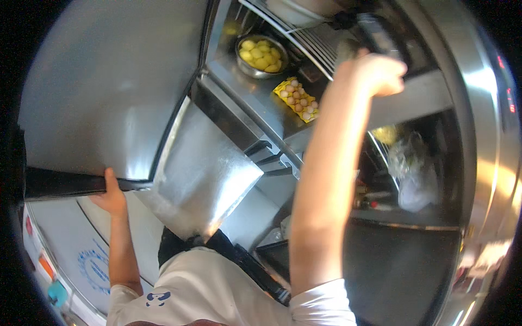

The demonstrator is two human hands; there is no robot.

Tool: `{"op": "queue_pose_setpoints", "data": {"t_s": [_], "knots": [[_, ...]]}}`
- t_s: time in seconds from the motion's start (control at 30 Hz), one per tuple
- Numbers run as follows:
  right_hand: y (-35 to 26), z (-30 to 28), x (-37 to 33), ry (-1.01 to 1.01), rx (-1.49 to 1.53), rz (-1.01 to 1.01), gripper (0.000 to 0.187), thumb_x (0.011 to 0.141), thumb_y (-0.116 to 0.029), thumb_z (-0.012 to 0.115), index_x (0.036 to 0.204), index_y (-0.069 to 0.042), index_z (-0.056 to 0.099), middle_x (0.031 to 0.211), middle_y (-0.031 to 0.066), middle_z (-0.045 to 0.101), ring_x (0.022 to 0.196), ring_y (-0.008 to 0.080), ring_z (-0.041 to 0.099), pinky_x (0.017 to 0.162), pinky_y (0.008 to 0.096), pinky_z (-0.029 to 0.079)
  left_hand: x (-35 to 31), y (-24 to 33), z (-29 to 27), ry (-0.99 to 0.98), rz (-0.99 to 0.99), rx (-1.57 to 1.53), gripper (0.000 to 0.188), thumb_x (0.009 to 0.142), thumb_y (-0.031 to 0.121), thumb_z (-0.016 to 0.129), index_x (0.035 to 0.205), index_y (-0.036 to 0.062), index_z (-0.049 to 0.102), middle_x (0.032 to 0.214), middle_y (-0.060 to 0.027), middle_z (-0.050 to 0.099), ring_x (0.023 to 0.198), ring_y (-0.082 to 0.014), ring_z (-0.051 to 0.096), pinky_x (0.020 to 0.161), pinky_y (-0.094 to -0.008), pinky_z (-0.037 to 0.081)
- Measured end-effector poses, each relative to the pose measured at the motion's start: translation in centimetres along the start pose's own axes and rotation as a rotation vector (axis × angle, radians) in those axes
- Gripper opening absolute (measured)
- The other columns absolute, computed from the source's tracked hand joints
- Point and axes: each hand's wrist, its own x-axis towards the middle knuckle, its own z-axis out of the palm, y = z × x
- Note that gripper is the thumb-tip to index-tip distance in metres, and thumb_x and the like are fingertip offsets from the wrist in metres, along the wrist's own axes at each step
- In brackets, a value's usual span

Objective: The person assembles a noodle dish by placing noodles into a black container, adding various toppings from a refrigerated display, and mixing ingredients in a large metal bowl with seasonings.

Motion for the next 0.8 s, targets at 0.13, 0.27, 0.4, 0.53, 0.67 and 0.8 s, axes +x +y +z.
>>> {"op": "queue_pose_setpoints", "data": {"t_s": [0.13,0.27,0.4,0.53,0.67,0.8], "knots": [[-4.3,-12.2,-14.4,-0.226,0.085,-0.035,0.026,0.106,-0.026,0.050,0.118,-0.002,0.048,0.122,0.0160,0.052,0.115,0.0274,0.054,0.095,0.0493,0.052,-0.3,1.3,0.7,-0.123,0.051,-0.113,0.072,0.087,-0.001,0.079,0.144,-0.0075,0.035,0.138,-0.0234,0.052,0.116,-0.0281,0.062,0.101,-0.0378,0.051],[-9.3,-30.2,-24.7,-0.337,-0.257,-0.001,0.016,0.110,-0.023,0.048,0.106,-0.008,0.051,0.092,-0.0012,0.051,0.083,0.0061,0.048,0.074,0.0241,0.044,-1.5,1.9,-1.3,-0.512,-0.038,-0.242,0.082,0.084,0.001,0.081,0.146,-0.0045,0.027,0.140,-0.0249,0.049,0.124,-0.0293,0.057,0.104,-0.0402,0.048],[-20.5,-44.2,-34.4,-0.229,-0.270,0.156,0.016,0.110,-0.024,0.047,0.103,-0.010,0.051,0.091,-0.0041,0.047,0.079,0.0052,0.041,0.071,0.0216,0.037,-4.2,4.1,-4.5,-1.098,0.065,-0.159,0.082,0.086,-0.003,0.070,0.153,-0.0021,0.024,0.154,-0.0220,0.037,0.142,-0.0314,0.042,0.121,-0.0449,0.030],[-30.1,-56.2,-42.7,-0.238,-0.425,0.343,0.018,0.110,-0.029,0.050,0.106,-0.012,0.053,0.092,-0.0082,0.045,0.084,0.0030,0.041,0.073,0.0219,0.038,-12.0,2.6,-13.6,-1.470,-0.428,-0.438,0.062,0.104,0.026,0.060,0.153,0.0022,0.031,0.163,-0.0171,0.034,0.148,-0.0320,0.038,0.121,-0.0464,0.031],[-34.7,-60.1,-48.3,-0.073,-0.417,0.341,0.023,0.112,-0.033,0.050,0.101,-0.012,0.052,0.090,-0.0086,0.047,0.083,0.0019,0.042,0.072,0.0204,0.039,-21.5,9.8,-20.8,-2.335,-1.702,-0.414,0.065,0.106,0.053,0.038,0.148,0.0032,0.048,0.151,-0.0214,0.050,0.135,-0.0370,0.051,0.114,-0.0507,0.045],[-36.2,-59.8,-52.3,-0.010,-0.642,0.262,0.020,0.112,-0.028,0.048,0.099,-0.013,0.050,0.089,-0.0088,0.045,0.084,0.0024,0.042,0.073,0.0215,0.041,-22.1,13.6,-17.1,-2.800,-1.912,-0.025,0.078,0.097,0.062,0.050,0.148,0.0026,0.049,0.149,-0.0219,0.052,0.133,-0.0376,0.054,0.111,-0.0506,0.048]]}}
